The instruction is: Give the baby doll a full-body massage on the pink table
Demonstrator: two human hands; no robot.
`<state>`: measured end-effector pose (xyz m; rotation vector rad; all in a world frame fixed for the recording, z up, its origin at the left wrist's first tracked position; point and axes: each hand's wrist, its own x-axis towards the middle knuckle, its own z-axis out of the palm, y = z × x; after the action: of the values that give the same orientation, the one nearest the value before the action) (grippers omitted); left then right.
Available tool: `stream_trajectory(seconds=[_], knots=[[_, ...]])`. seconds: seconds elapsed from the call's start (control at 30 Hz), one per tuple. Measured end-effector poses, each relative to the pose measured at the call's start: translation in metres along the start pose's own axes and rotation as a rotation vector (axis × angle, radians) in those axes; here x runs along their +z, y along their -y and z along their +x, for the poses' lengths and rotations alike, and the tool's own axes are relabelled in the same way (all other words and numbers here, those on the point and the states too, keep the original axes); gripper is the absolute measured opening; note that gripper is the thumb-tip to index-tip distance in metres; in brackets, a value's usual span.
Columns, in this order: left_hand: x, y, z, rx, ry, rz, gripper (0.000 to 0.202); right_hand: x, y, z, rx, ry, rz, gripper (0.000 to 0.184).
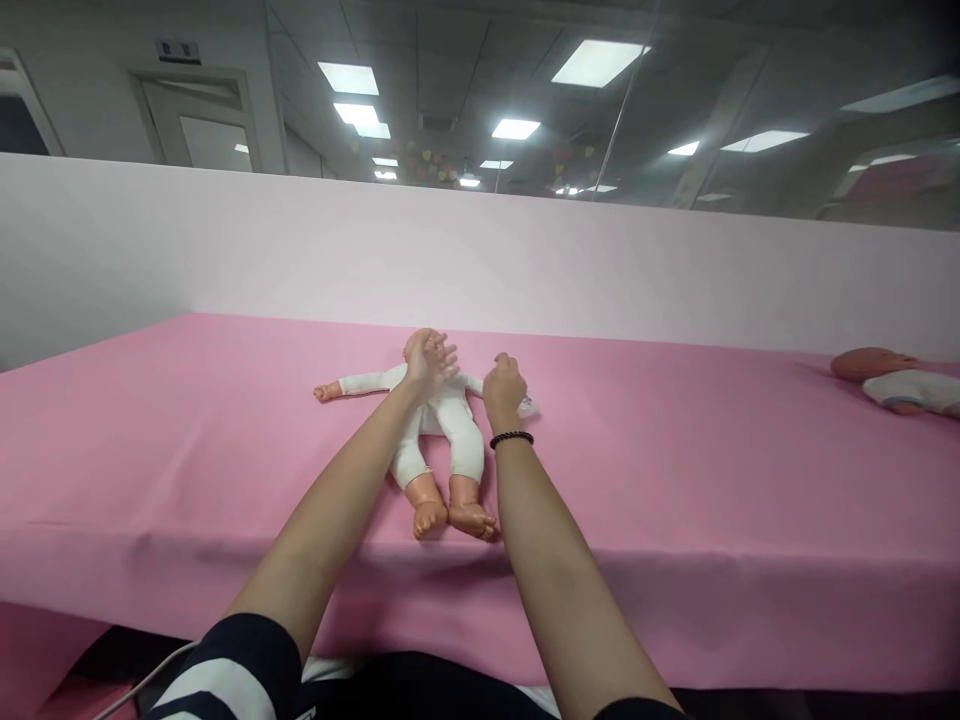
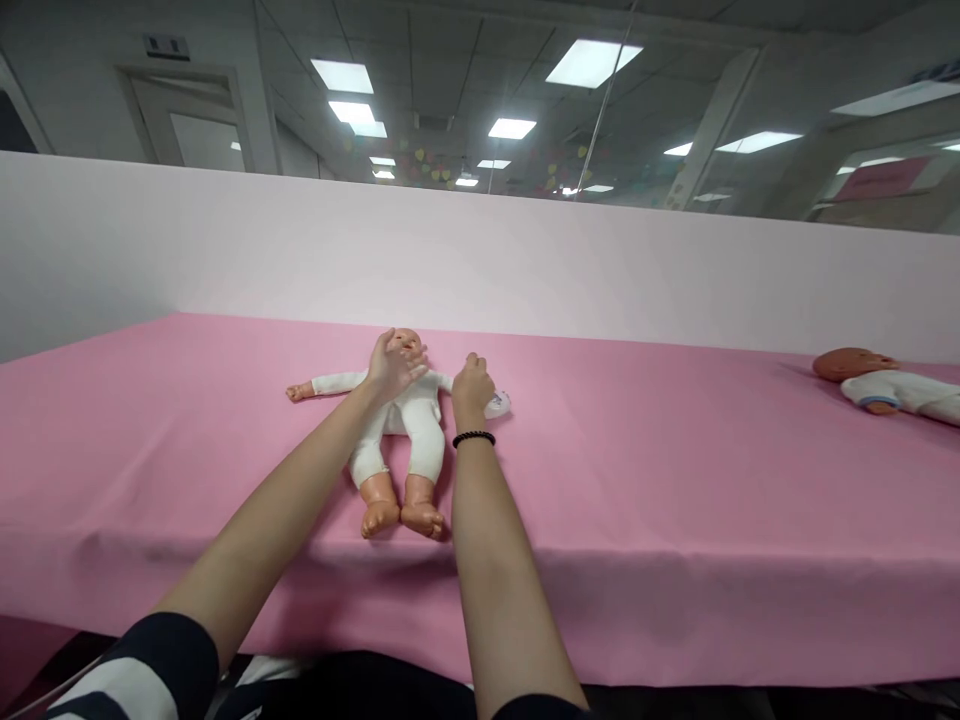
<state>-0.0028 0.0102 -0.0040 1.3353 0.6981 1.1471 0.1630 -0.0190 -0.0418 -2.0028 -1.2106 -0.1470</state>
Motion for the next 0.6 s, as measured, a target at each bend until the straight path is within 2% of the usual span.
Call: stream_trajectory(seconds=[0.07, 0.13, 0.2, 0.3, 0.33, 0.4, 0.47, 0.53, 0.6], knots=[[0.008, 0.007, -0.004, -0.184, 0.053, -0.116, 0.079, 0.008, 0.006, -0.005, -0.046, 0.047, -0.099, 0.048], [0.009, 0.014, -0.008, -0.288, 0.031, -0.189, 0.078, 0.01, 0.005, -0.006, -0.004, 0.087, -0.182, 0.042], [0.008, 0.018, -0.01, -0.301, -0.001, -0.226, 0.074, 0.003, 0.001, -0.004, 0.075, 0.114, -0.187, 0.038], [0.006, 0.017, -0.011, -0.28, 0.002, -0.246, 0.069, -0.019, -0.005, 0.002, 0.138, 0.168, -0.124, 0.037], [0.006, 0.015, -0.011, -0.274, 0.012, -0.233, 0.07, -0.028, -0.008, 0.004, 0.115, 0.248, -0.126, 0.037], [0.007, 0.014, -0.012, -0.262, 0.03, -0.195, 0.073, -0.047, -0.015, 0.006, -0.013, 0.501, -0.175, 0.041], [0.007, 0.013, -0.012, -0.256, 0.042, -0.187, 0.076, -0.062, -0.026, 0.003, -0.227, 0.724, -0.225, 0.061], [0.007, 0.012, -0.013, -0.258, 0.059, -0.212, 0.075, -0.071, -0.037, -0.003, -0.38, 0.766, -0.247, 0.076], [0.007, 0.012, -0.014, -0.257, 0.087, -0.236, 0.073, -0.072, -0.043, -0.01, -0.406, 0.673, -0.3, 0.061]])
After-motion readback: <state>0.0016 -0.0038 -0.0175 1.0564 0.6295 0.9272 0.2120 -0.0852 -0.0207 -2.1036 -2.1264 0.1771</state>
